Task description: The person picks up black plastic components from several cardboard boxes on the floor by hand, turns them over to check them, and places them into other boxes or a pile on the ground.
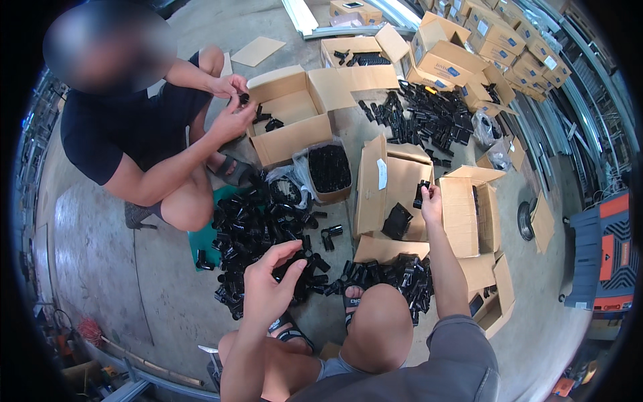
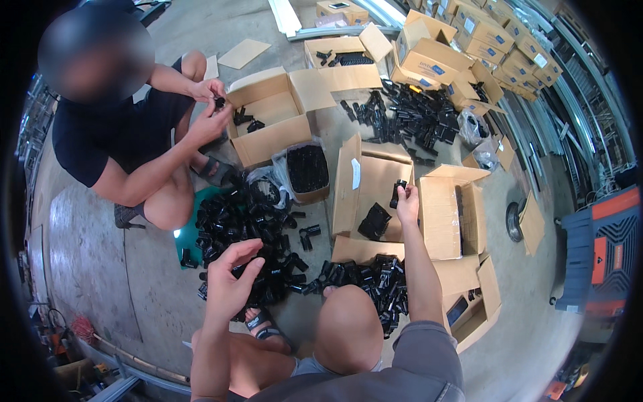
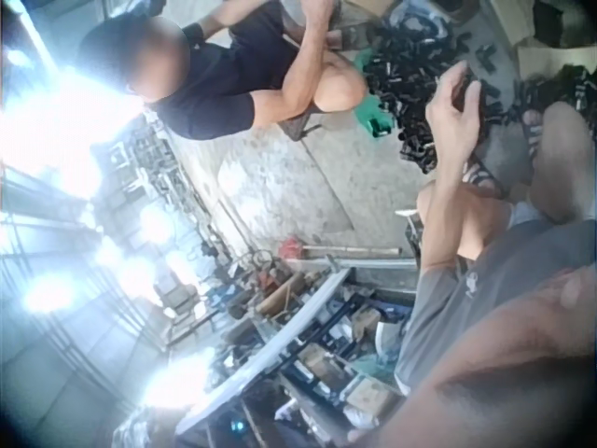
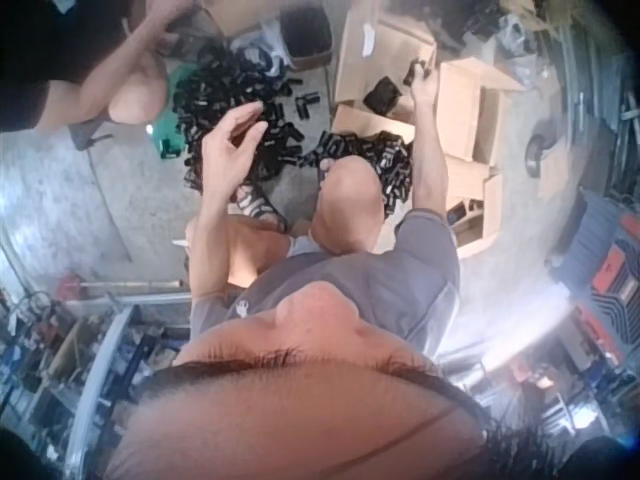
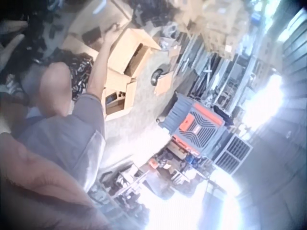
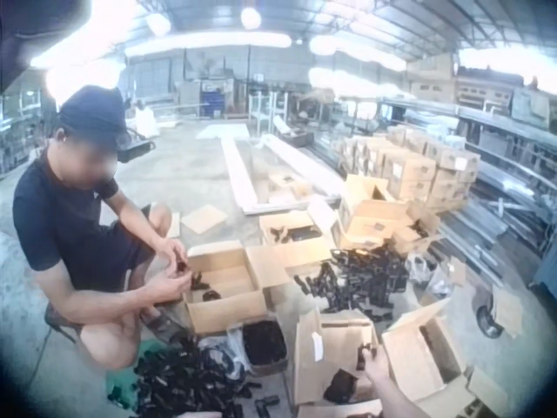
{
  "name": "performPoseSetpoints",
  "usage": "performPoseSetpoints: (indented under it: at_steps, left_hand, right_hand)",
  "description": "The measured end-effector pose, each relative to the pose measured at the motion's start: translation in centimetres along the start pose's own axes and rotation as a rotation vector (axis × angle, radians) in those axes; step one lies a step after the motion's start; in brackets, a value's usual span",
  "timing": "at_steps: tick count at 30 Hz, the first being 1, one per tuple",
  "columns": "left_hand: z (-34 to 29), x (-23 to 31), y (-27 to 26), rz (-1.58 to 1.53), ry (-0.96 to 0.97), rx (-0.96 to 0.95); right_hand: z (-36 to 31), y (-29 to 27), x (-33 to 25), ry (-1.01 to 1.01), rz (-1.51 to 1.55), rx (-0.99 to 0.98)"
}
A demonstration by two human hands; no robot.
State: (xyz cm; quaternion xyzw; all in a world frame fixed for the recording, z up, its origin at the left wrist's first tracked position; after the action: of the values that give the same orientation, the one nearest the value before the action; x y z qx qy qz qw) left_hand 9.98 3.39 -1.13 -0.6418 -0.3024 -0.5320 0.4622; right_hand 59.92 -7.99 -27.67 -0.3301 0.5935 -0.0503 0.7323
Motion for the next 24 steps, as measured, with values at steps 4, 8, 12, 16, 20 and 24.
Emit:
performPoseSetpoints:
  at_steps: [4, 8, 12, 16, 20, 24]
  left_hand:
    - [-0.9, -0.9, 0.2, -0.037, -0.042, -0.046]
    - [-1.6, -2.4, 3.0, -0.191, -0.113, -0.207]
    - [-4.2, -2.2, 6.4, -0.539, -0.606, -0.465]
    - [-3.5, -2.0, 4.9, -1.044, -0.625, -0.285]
    - [-2.6, -1.8, 2.2, -1.16, -0.398, -0.074]
    - [-2.1, -0.6, -1.6, -1.249, -0.271, 0.081]
  right_hand:
    - [-7.2, 0.8, -12.2, 0.311, 0.675, -0.378]
    - [-14.4, -0.4, -23.4, 0.351, 0.968, -0.617]
    - [-21.1, -1.3, -31.9, -0.094, 0.747, -0.616]
    - [-27.8, -1.1, -37.8, -0.623, 0.384, -0.533]
    - [-31.0, -1.7, -40.4, -0.812, 0.273, -0.626]
    - [-33.5, -2.3, -43.3, -1.015, 0.273, -0.562]
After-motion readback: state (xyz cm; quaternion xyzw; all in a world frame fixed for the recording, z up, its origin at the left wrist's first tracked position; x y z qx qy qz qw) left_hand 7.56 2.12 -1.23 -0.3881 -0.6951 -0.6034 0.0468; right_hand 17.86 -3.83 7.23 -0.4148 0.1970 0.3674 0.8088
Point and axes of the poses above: each hand's wrist, its own z-axis towards the middle knuckle, its own y-axis out of the palm, x = y × z, the point moved 8 cm from there along z, towards the middle knuckle, and after that the axes turned 6 degrees about x, right-handed, at the moved point
